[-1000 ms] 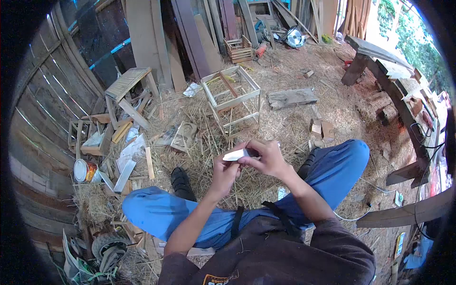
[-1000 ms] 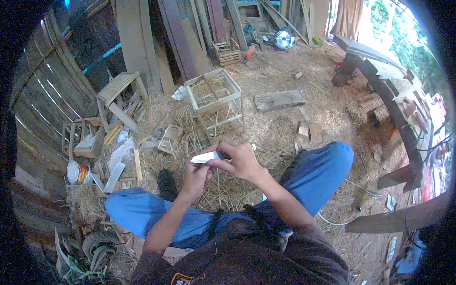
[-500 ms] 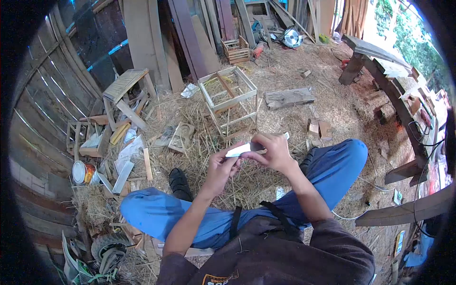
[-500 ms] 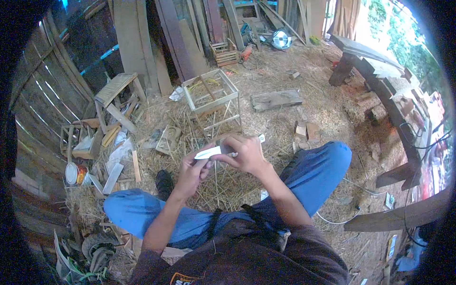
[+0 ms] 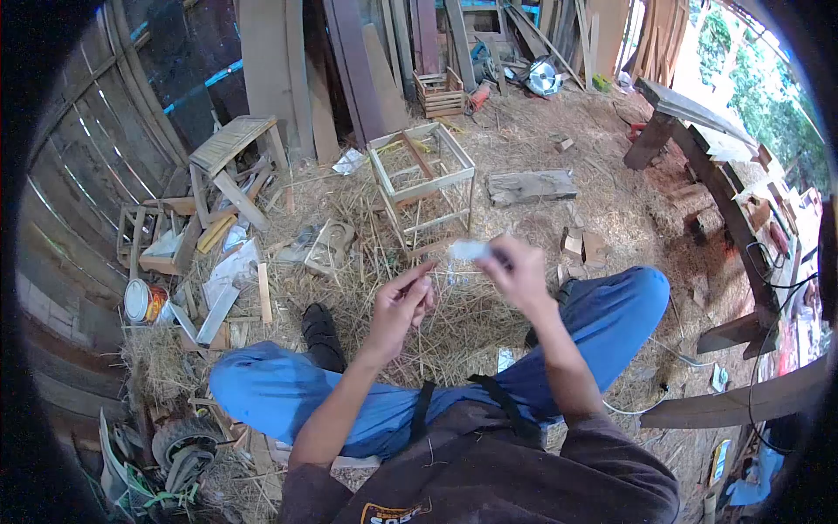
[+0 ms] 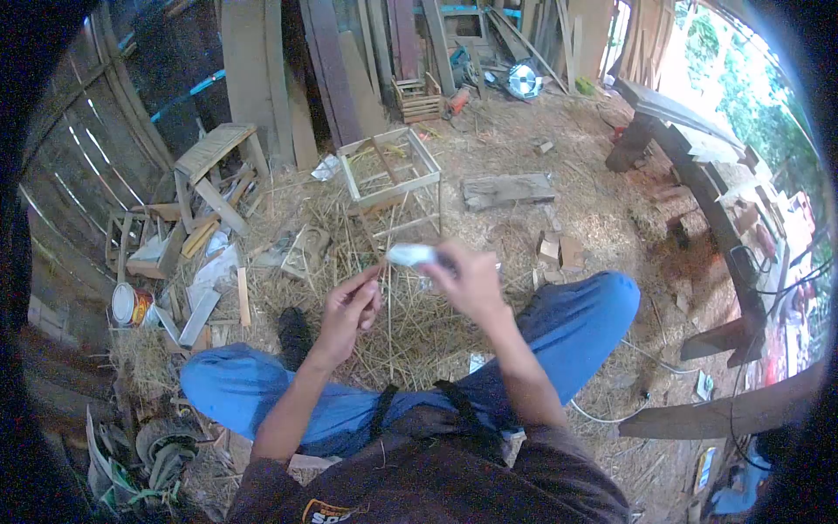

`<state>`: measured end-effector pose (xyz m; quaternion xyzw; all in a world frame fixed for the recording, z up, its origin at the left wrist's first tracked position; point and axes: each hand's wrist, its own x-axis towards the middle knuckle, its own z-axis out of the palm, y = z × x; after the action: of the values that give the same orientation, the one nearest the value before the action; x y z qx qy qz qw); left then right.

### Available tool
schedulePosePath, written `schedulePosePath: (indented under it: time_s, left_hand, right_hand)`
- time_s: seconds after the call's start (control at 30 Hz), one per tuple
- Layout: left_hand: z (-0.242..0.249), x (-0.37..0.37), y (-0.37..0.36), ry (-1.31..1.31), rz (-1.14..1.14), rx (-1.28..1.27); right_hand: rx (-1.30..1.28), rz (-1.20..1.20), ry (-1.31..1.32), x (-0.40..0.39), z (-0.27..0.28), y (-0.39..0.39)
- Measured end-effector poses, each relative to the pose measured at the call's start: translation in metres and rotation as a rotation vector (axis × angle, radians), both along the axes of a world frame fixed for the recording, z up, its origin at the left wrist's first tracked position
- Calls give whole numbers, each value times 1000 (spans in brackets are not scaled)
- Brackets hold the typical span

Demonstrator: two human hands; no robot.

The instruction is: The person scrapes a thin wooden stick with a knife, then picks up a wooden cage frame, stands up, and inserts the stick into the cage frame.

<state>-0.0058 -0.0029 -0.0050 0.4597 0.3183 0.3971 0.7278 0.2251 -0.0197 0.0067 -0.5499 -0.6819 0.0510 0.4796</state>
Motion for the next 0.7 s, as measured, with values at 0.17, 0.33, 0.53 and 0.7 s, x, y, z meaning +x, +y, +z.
schedulePosePath:
  time_s: [0.17,0.33,0.53,0.7]
  left_hand:
    - [-11,2,-4,70,37,16]
    - [-14,-3,-4,111,-9,58]
    - [-5,-2,-4,81,-24,30]
    - [0,-2,-2,63,-45,30]
  right_hand:
    - [-30,233,-137,-39,-5,1]
    - [3,274,-177,-33,-4,0]
    - [44,217,-227,-29,1,2]
    - [68,183,-187,-24,-4,5]
